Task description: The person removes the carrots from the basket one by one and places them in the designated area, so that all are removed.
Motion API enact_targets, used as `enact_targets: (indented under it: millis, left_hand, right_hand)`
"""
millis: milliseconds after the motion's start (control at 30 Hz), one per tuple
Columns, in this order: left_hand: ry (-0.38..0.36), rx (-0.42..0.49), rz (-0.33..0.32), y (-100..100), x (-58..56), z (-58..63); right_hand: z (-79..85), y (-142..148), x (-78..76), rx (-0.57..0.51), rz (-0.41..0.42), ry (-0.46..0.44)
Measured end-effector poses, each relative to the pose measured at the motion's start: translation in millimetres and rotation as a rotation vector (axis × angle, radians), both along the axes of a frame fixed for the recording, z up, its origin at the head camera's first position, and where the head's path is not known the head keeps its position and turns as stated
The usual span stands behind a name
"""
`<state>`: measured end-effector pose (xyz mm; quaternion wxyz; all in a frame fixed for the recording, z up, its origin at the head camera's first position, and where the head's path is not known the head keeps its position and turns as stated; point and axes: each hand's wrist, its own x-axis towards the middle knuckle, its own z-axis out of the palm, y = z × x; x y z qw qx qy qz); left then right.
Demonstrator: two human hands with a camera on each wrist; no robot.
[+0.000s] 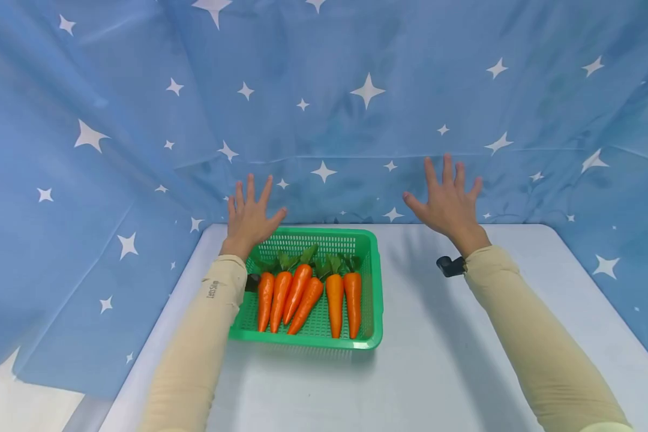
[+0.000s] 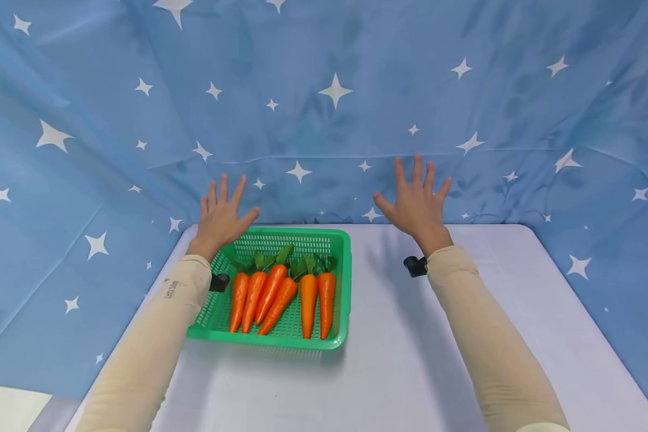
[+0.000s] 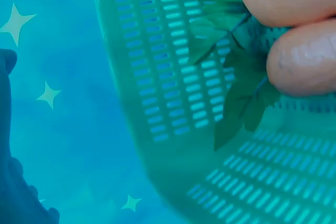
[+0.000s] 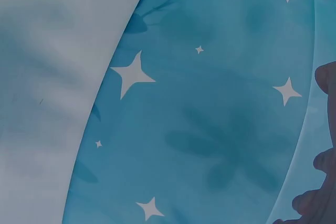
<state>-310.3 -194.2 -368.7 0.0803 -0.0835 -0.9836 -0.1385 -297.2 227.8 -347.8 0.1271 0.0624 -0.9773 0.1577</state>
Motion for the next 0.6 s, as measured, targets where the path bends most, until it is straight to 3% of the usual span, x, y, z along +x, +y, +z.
enact_targets:
  millis: [300, 433, 600]
  left_hand:
    - [-0.029, 0.043, -0.059, -23.4, 7.7, 5.6]
    - [-0.112, 0.050, -0.103, -41.4, 15.4, 10.5]
    - [-0.225, 0.099, -0.110, -65.3, 29.9, 13.7]
  right_hand:
    - [-0.5, 0.0, 1.4, -0.019, 0.003, -0.009]
    - [-0.4, -0.4, 1.4, -0.028, 0.006, -0.011]
    - [-2.2, 0.6, 1.1, -0.036, 0.012, -0.006]
